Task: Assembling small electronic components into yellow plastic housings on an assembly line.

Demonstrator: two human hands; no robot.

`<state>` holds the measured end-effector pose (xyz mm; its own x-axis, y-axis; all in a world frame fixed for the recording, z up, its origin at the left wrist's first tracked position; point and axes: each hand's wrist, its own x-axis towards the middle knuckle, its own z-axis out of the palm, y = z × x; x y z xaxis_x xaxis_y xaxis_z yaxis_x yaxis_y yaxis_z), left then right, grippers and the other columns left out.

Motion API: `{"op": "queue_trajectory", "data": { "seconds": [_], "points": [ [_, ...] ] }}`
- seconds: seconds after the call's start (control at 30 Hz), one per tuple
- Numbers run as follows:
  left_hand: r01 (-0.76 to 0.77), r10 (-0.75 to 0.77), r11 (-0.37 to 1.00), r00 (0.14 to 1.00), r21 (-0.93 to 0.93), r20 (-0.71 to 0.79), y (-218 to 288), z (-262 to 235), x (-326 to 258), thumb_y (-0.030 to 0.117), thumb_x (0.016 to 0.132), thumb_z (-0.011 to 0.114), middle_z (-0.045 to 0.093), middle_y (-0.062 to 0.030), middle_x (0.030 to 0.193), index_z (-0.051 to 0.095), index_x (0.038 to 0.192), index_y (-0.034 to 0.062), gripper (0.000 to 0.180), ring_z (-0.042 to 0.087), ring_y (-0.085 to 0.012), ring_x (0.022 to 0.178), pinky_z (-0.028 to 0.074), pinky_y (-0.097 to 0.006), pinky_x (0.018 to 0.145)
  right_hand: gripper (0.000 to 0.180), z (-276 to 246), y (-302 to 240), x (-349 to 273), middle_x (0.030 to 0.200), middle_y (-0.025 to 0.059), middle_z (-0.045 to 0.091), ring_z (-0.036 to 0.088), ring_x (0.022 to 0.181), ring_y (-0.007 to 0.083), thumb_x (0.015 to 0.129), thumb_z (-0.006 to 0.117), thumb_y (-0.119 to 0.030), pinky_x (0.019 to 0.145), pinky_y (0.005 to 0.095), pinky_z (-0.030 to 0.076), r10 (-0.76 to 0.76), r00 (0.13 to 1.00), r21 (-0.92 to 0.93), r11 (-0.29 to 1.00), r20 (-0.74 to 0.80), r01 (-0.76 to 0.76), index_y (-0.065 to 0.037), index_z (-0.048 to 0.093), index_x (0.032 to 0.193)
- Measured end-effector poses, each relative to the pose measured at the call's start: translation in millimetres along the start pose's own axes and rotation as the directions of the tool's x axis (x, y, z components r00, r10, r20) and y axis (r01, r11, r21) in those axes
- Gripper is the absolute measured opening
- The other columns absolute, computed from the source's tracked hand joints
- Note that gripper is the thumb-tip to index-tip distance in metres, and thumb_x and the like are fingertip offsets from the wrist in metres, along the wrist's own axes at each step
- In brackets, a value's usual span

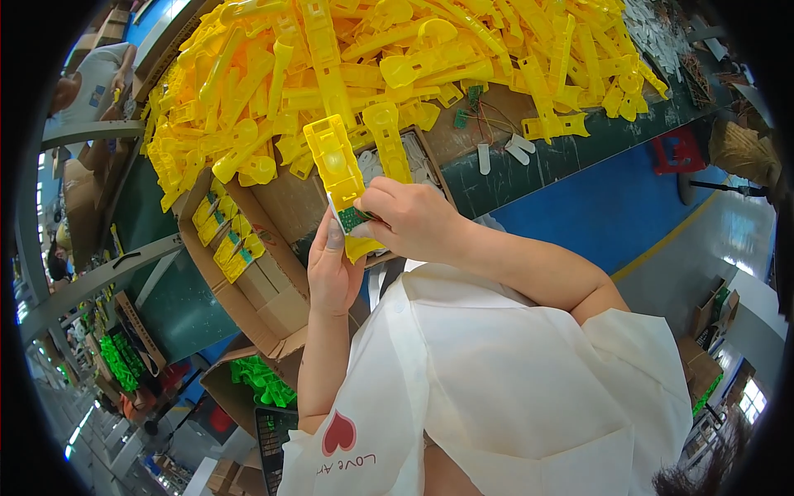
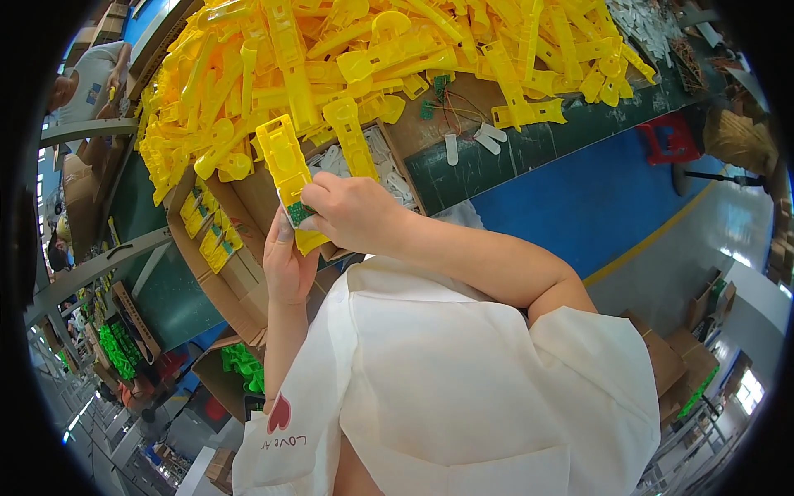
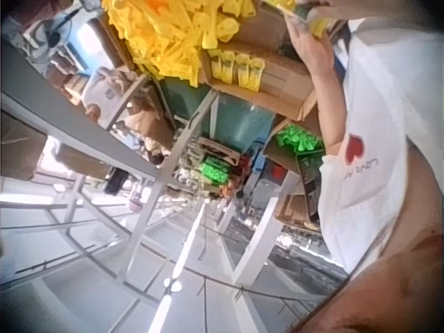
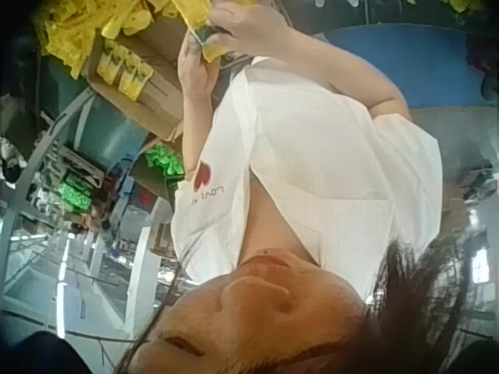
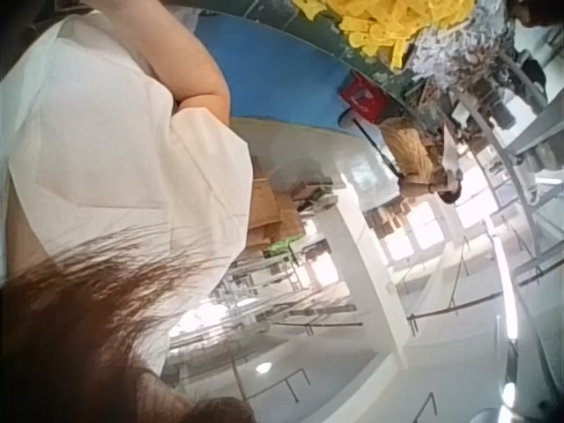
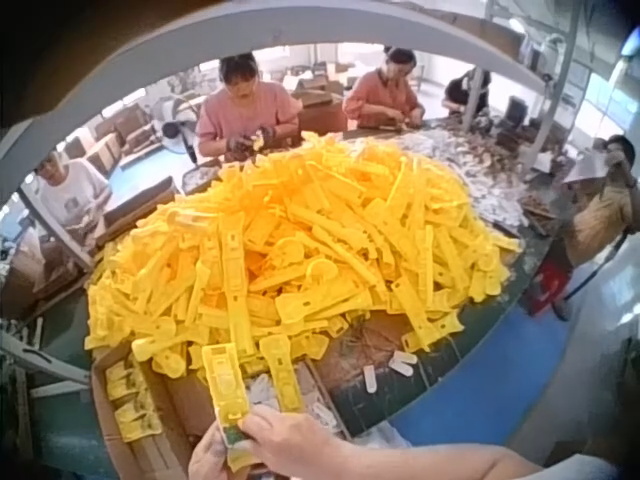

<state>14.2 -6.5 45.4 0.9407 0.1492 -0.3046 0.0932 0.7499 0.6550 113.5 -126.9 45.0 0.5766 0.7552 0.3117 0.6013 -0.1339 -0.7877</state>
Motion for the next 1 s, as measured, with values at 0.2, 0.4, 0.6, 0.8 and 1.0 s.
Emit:
{"op": "queue_trajectory", "data": {
  "seconds": [0.2,0.4,0.6,0.8,1.0],
  "points": [
    [-0.232,0.298,0.785,0.954,0.574,-0.022,-8.2,8.8,1.1,0.020,0.091,0.038,0.045,-0.0072,0.112,0.030,0.124,0.0010,0.039,0.045,-0.0138,0.101,0.036,-0.028,0.087,0.023,-2.0,-8.3,-6.4,0.076,0.0088,0.053,0.056,0.063,0.0209,0.072,0.062,-0.010,0.053,0.0281,0.046,-0.096,0.993,-0.017,0.995,-0.067,0.095,-0.003,0.052,0.092],
    [-0.258,0.315,0.646,0.947,0.718,0.056,-2.4,9.9,-0.6,0.018,0.092,0.033,0.046,-0.0086,0.108,0.026,0.123,-0.0005,0.036,0.046,-0.0124,0.097,0.037,-0.025,0.084,0.014,-4.9,-5.4,-8.9,0.072,0.0028,0.058,0.055,0.062,0.0070,0.082,0.054,-0.007,0.059,0.0200,0.047,0.460,0.852,0.654,0.569,0.250,-0.499,0.001,0.054,0.094],
    [-0.276,0.334,0.495,0.936,0.824,0.112,-9.6,4.5,-5.2,0.020,0.092,0.034,0.047,-0.0085,0.105,0.027,0.121,-0.0016,0.037,0.046,-0.0138,0.094,0.037,-0.025,0.083,0.008,-10.0,-7.1,-4.8,0.067,0.0011,0.055,0.052,0.059,0.0046,0.082,0.054,-0.007,0.054,0.0184,0.047,0.511,0.756,0.687,0.374,0.408,-0.623,0.000,0.054,0.084],
    [-0.350,0.480,0.519,0.874,0.780,0.073,-12.0,11.9,-8.9,0.020,0.090,0.041,0.048,-0.0064,0.097,0.034,0.112,-0.0001,0.031,0.047,-0.0084,0.084,0.040,-0.022,0.074,0.016,-12.7,-3.3,-5.6,0.084,0.0045,0.056,0.054,0.072,0.0072,0.081,0.055,-0.006,0.063,0.0205,0.048,0.424,0.748,0.629,0.409,0.511,-0.661,0.000,0.048,0.094],
    [-0.494,0.527,0.648,0.840,0.580,0.128,-11.2,33.9,-16.5,0.014,0.087,0.044,0.048,-0.0030,0.092,0.041,0.103,0.0028,0.020,0.046,-0.0094,0.086,0.037,-0.023,0.076,0.024,-13.8,-20.7,-11.7,0.093,0.0074,0.055,0.053,0.085,0.0106,0.080,0.048,-0.001,0.076,0.0245,0.044,0.206,0.932,0.873,0.336,0.297,-0.352,0.001,0.043,0.103]
  ]
}}
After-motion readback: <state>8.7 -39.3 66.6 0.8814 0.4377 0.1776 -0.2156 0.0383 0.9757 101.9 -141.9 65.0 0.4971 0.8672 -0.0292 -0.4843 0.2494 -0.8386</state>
